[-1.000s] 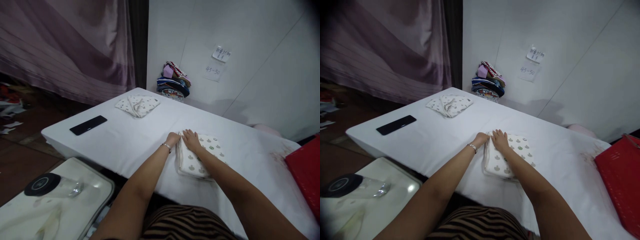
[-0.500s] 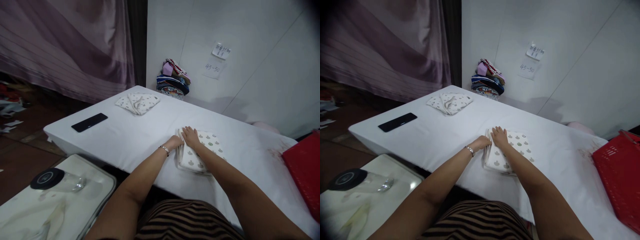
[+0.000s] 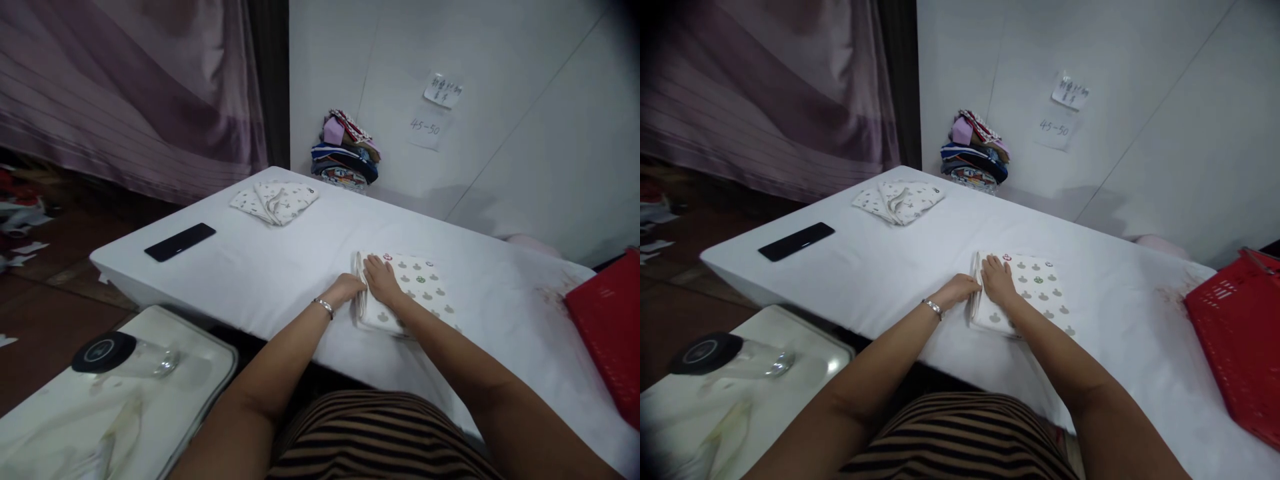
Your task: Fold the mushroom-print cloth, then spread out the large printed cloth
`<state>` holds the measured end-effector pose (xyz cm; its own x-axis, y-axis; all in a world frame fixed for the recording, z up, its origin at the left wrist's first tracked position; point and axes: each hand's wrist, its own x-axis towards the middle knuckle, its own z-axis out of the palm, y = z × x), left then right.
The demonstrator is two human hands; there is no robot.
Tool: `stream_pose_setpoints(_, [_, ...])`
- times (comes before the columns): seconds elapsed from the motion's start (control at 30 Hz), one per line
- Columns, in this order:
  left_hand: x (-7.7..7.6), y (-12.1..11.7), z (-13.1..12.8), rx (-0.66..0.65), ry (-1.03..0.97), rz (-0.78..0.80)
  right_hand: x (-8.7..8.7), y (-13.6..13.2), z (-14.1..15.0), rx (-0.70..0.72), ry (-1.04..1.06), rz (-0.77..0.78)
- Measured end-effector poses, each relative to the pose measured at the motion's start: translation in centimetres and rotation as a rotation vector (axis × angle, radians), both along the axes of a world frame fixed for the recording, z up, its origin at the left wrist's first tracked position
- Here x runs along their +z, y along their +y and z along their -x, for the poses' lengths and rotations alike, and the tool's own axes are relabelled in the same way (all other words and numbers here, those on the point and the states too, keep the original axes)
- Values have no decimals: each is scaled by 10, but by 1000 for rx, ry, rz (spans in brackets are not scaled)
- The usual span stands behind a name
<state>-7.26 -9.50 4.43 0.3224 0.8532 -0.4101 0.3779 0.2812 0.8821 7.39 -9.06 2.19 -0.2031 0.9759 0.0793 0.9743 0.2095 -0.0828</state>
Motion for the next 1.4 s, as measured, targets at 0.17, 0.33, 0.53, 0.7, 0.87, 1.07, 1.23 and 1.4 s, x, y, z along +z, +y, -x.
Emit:
stream_pose_setpoints(0.17, [-5,-16,5,-50,-80,64,4,-1,4,-21,33,0])
stream_pose_setpoints(0.33, [-10,-20,16,-37,-141,102,12,-8,7,-25,56,20])
stream_pose_setpoints(0.53, [-14,-31,18,18,-170,133,6,-19,12,-14,32,59])
stream_pose_setpoints(0.7, [-11,-42,16,-53,-146,90,3,-19,18,-38,32,53])
stream_pose_setpoints(0.87, [-14,-45,24,-100,-298,203,11,-20,17,-41,48,73])
stream_pose_setpoints(1.07, [-20,-47,31,-82,-358,201,21,-52,3,-37,69,70])
stream_pose_setpoints(1.23, [-22,-53,31,-128,-257,85,14,-74,3,-32,24,109])
stream_pose_setpoints(1.4, [-26,-57,37,-182,-238,-121,4,-73,11,-42,-11,48])
